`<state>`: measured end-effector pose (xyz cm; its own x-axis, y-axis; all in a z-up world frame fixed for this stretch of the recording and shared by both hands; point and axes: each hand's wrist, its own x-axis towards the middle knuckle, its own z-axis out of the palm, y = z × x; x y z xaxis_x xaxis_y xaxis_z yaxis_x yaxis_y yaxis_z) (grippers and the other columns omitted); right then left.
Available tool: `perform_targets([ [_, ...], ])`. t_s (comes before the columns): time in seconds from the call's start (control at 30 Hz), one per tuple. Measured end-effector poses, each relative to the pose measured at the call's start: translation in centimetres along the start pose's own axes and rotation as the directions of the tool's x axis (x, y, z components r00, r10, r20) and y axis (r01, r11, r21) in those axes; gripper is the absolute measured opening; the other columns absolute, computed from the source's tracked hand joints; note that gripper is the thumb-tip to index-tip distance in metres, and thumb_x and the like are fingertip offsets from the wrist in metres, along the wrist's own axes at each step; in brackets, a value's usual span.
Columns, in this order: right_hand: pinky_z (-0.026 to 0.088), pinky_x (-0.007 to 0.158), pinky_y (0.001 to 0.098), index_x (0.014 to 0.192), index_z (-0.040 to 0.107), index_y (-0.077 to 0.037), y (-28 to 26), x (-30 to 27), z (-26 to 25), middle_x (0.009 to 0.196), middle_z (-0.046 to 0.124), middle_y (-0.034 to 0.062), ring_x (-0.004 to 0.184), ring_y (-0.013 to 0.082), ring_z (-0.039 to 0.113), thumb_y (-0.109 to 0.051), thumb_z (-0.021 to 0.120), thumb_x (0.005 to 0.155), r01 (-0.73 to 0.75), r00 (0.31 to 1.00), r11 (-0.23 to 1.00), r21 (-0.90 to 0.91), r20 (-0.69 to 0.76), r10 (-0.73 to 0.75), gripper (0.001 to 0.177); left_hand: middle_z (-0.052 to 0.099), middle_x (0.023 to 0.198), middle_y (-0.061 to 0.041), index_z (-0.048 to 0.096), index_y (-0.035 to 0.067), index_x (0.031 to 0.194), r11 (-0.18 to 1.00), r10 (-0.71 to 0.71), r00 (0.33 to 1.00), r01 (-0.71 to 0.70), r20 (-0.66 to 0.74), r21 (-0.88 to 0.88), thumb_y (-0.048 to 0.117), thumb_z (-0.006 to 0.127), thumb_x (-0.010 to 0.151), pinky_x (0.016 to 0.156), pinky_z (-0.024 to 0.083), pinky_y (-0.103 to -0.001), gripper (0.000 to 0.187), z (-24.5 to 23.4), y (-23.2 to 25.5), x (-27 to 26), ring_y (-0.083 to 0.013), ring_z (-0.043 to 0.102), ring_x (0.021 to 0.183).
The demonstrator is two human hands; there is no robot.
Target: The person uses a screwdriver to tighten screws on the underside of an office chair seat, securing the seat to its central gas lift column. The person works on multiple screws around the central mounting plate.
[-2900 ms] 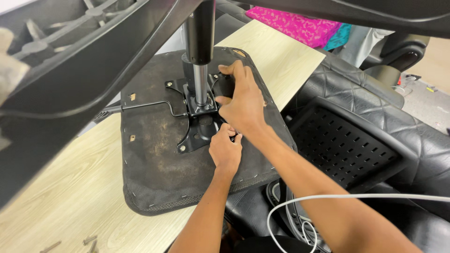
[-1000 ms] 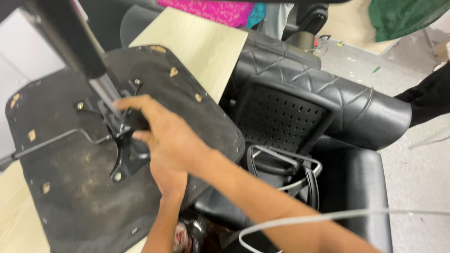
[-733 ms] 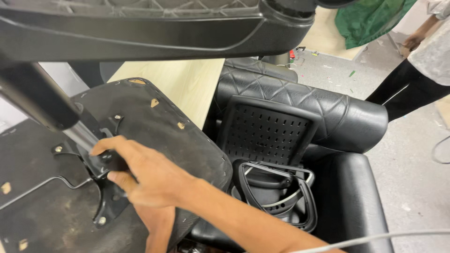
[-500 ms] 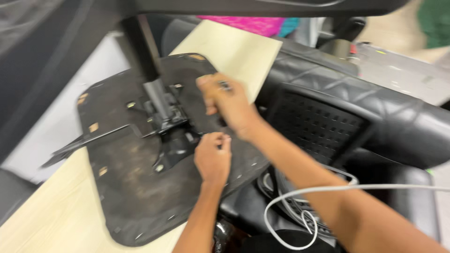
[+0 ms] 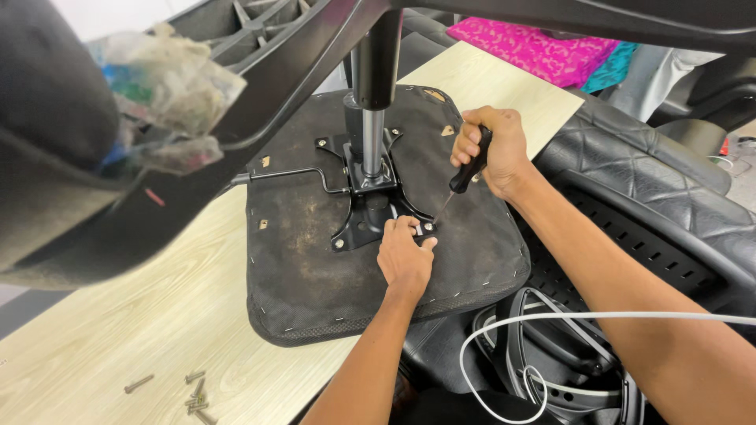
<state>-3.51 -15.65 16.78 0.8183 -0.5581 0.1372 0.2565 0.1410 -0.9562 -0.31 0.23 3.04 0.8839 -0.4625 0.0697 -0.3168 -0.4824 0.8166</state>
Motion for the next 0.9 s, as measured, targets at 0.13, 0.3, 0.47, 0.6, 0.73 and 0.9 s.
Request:
perform_targets([
  [0.13,0.047,0.058,0.0376,0.061,0.044,-0.011,0.8,0.6,-0.5,0.054,0.043,0.0058,0.051,0.0202,0.047,-0.018,0.053,0.095,0.063,0.998,0.998,0.006,-0.03,-0.063,0.036,0.061,0.112,0.0,0.072,0.016,0.106,0.997,-0.047,0.997,0.043,0.056,0.07,0.03,0.083,0.082,0.085,0.054,-0.042,0.03,0.4,-0.4,0.8,-0.0244,0.067,0.1],
  [0.3,0.048,0.056,0.0365,0.062,0.046,-0.009,1.7,0.0,-0.3,0.055,0.046,0.0069,0.051,0.0201,0.049,-0.016,0.054,0.096,0.12,0.981,0.992,0.043,-0.158,-0.112,0.035,0.062,0.108,0.002,0.076,0.02,0.104,0.992,-0.026,0.999,0.022,0.026,0.121,0.033,0.082,0.082,0.082,0.055,-0.042,0.026,1.1,-0.3,1.0,-0.0239,0.069,0.096],
  [0.47,0.05,0.057,0.0341,0.064,0.049,-0.007,2.4,-1.1,0.7,0.058,0.049,0.0072,0.053,0.0184,0.051,-0.014,0.055,0.097,0.163,0.964,0.985,0.048,-0.221,-0.148,0.035,0.063,0.103,0.004,0.076,0.022,0.102,0.992,-0.07,0.998,0.07,-0.002,0.106,0.033,0.081,0.083,0.079,0.055,-0.041,0.023,1.2,-0.1,1.1,-0.0218,0.07,0.091],
  [0.6,0.049,0.055,0.0329,0.064,0.049,-0.007,2.1,-1.3,0.9,0.057,0.049,0.0067,0.051,0.0173,0.051,-0.013,0.056,0.097,0.152,0.961,0.988,0.037,-0.239,-0.139,0.035,0.062,0.104,0.003,0.078,0.022,0.1,0.991,-0.084,0.996,0.082,0.012,0.106,0.033,0.08,0.085,0.078,0.055,-0.04,0.018,1.2,0.1,1.1,-0.0224,0.07,0.089],
  [0.73,0.049,0.054,0.0327,0.064,0.049,-0.007,1.7,-1.4,1.0,0.058,0.049,0.0057,0.052,0.0168,0.051,-0.013,0.055,0.097,0.161,0.953,0.987,0.026,-0.264,-0.149,0.034,0.063,0.102,0.004,0.078,0.022,0.1,0.991,-0.081,0.997,0.079,0.017,0.105,0.031,0.078,0.086,0.078,0.055,-0.04,0.016,1.1,0.2,1.1,-0.0215,0.069,0.089],
  [0.9,0.05,0.056,0.0322,0.065,0.051,-0.007,1.8,-1.8,1.1,0.059,0.05,0.0065,0.053,0.0164,0.052,-0.013,0.055,0.098,0.163,0.95,0.987,-0.003,-0.27,-0.158,0.034,0.063,0.101,0.005,0.076,0.023,0.101,0.988,-0.104,0.993,0.098,0.051,0.117,0.029,0.076,0.088,0.077,0.056,-0.038,0.014,1.3,0.3,1.2,-0.0184,0.07,0.089],
])
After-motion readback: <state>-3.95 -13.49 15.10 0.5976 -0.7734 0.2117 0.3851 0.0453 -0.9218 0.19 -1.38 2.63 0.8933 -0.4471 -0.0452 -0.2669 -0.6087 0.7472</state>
